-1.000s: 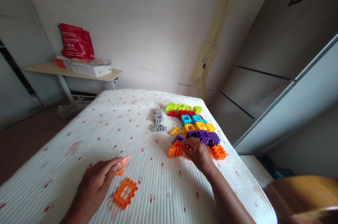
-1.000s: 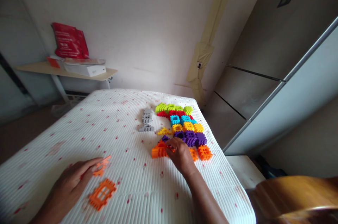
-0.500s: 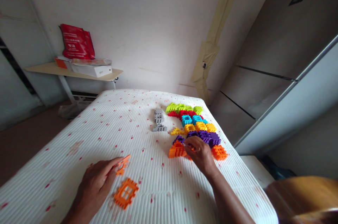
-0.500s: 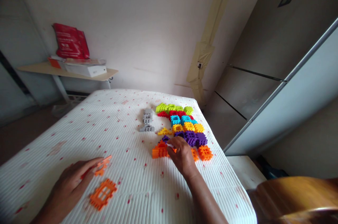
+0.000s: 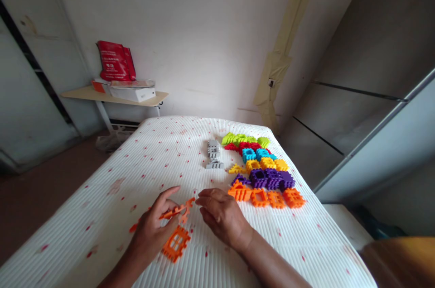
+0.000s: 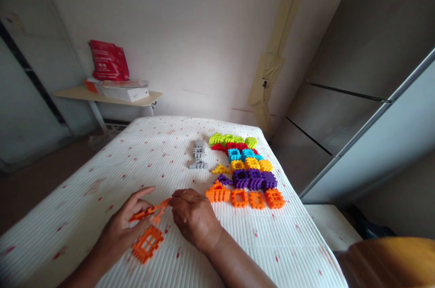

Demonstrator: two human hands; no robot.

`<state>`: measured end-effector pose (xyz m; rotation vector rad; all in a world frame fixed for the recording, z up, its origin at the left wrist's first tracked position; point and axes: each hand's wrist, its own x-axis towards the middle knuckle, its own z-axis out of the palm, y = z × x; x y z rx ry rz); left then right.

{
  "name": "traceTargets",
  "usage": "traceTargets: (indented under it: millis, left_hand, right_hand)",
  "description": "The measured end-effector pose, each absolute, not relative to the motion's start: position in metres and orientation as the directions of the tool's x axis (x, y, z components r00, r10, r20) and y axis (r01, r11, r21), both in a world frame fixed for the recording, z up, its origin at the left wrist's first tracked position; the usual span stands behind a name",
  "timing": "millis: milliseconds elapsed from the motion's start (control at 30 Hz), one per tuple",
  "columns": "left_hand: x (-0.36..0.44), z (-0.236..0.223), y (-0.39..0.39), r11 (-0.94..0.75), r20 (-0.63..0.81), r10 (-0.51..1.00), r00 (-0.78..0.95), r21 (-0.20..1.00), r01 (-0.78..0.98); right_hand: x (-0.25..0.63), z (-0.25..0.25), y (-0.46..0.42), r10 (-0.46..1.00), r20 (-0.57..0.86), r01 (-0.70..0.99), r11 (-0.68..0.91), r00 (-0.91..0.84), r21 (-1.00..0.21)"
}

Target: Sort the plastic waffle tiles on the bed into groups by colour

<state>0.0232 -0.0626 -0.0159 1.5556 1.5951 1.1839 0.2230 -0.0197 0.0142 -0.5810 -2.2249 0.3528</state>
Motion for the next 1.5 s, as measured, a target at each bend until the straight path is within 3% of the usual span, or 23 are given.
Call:
traceTargets:
  millis: [300,533,733,900,1100,1333,1500]
  left_hand:
    - [0.039,-0.005,-0.059,0.024,-0.006,0.993,-0.117,0.988,0.153]
    - [0.042,-0.012,-0.053,0.047,-0.066,0.97,-0.235,0.995,-0.086]
    - [0.04,-0.025,-0.051,0.018,-0.048,0.984,-0.172,0.985,-0.174]
    - [0.043,-0.019,-0.052,0.024,-0.019,0.995,-0.102,0.999,0.048]
    - [0.048,-0.016,-0.053,-0.04,0.04,0.999,0.007,0.989,0.145]
    - [0.046,-0.018,-0.055,-0.045,0.039,0.994,0.107,0.998,0.049]
    - [0.052,-0.011,-0.061,-0.039,0.038,0.996,0.084,0.999,0.01]
  right_hand:
    - [0.219,-0.002,-0.026,0.665,0.455,0.415,0.736,-0.593,-0.535]
    - [0.221,-0.012,-0.04,0.749,0.299,0.334,0.565,-0.592,-0.754]
    - [0.224,-0.01,-0.032,0.716,0.449,0.363,0.674,-0.535,-0.643]
    - [0.226,-0.005,-0.028,0.619,0.632,0.332,0.785,-0.466,-0.523]
    - [0.228,-0.004,-0.027,0.557,0.595,0.333,0.828,-0.58,-0.45]
    - [0.232,-0.006,-0.032,0.53,0.534,0.37,0.846,-0.659,-0.384]
    - [0.237,-0.006,-0.037,0.593,0.582,0.347,0.802,-0.556,-0.486]
